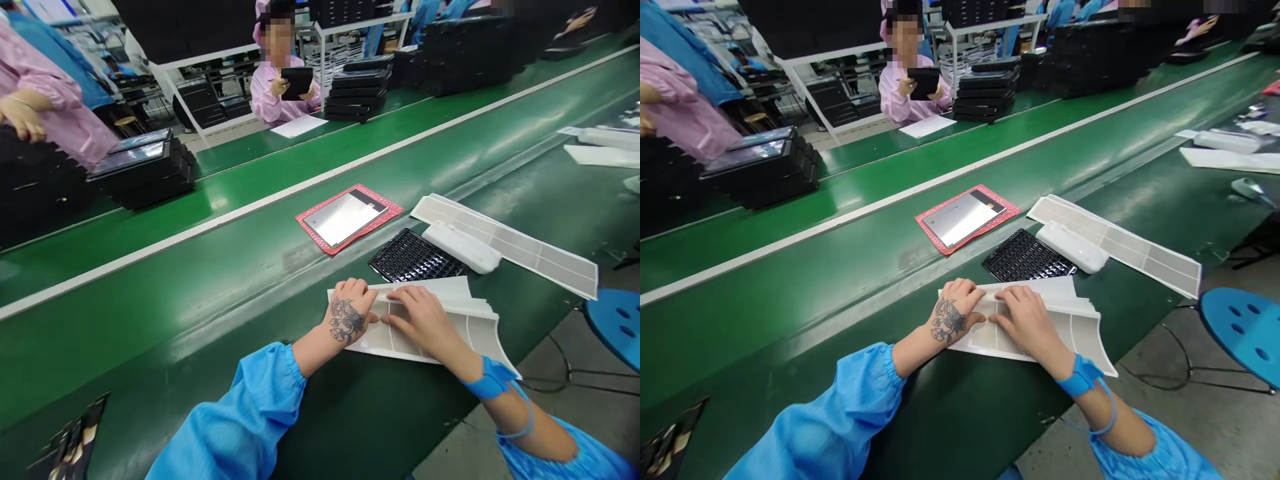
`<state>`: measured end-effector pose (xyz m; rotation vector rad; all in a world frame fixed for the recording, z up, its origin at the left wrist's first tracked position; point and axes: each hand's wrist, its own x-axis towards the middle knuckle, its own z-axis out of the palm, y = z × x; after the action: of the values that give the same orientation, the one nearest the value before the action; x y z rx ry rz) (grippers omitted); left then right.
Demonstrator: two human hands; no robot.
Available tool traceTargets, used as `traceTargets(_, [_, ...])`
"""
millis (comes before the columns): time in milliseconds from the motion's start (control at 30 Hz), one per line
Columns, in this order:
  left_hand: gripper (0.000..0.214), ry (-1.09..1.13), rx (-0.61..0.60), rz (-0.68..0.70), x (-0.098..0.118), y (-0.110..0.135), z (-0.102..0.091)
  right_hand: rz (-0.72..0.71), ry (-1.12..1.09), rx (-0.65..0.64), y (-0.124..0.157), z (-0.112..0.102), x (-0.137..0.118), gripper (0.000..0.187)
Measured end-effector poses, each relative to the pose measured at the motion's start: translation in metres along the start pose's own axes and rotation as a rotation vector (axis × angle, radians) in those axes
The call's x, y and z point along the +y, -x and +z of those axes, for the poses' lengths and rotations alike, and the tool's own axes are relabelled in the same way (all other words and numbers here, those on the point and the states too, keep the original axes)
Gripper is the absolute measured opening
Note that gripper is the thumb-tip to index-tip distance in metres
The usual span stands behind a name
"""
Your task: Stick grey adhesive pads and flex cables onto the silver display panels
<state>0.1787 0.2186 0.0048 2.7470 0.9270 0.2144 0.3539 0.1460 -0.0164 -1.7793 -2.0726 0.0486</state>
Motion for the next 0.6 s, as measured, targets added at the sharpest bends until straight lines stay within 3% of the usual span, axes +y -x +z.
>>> traceTargets(100, [0.023, 0.012, 0.053, 0.024, -0.003, -0.002, 0.003, -0.029, -0.122, -0.009, -0.007, -0.008, 0.003, 0.004])
traceTargets(333, [0.008, 0.024, 0.303, 0.138, -0.003, -0.004, 0.010, -0.118, -0.240, -0.031, -0.028, -0.032, 0.000, 0.015])
traceTargets(467, [0.012, 0.160, 0.153, 0.086, 0.000, -0.005, 0.000, -0.089, -0.348, -0.167, -0.034, -0.044, -0.005, 0.021])
traceTargets(600, [0.006, 0.534, -0.107, -0.041, -0.004, -0.009, -0.021, 0.060, -0.542, -0.362, -0.038, -0.060, -0.008, 0.022])
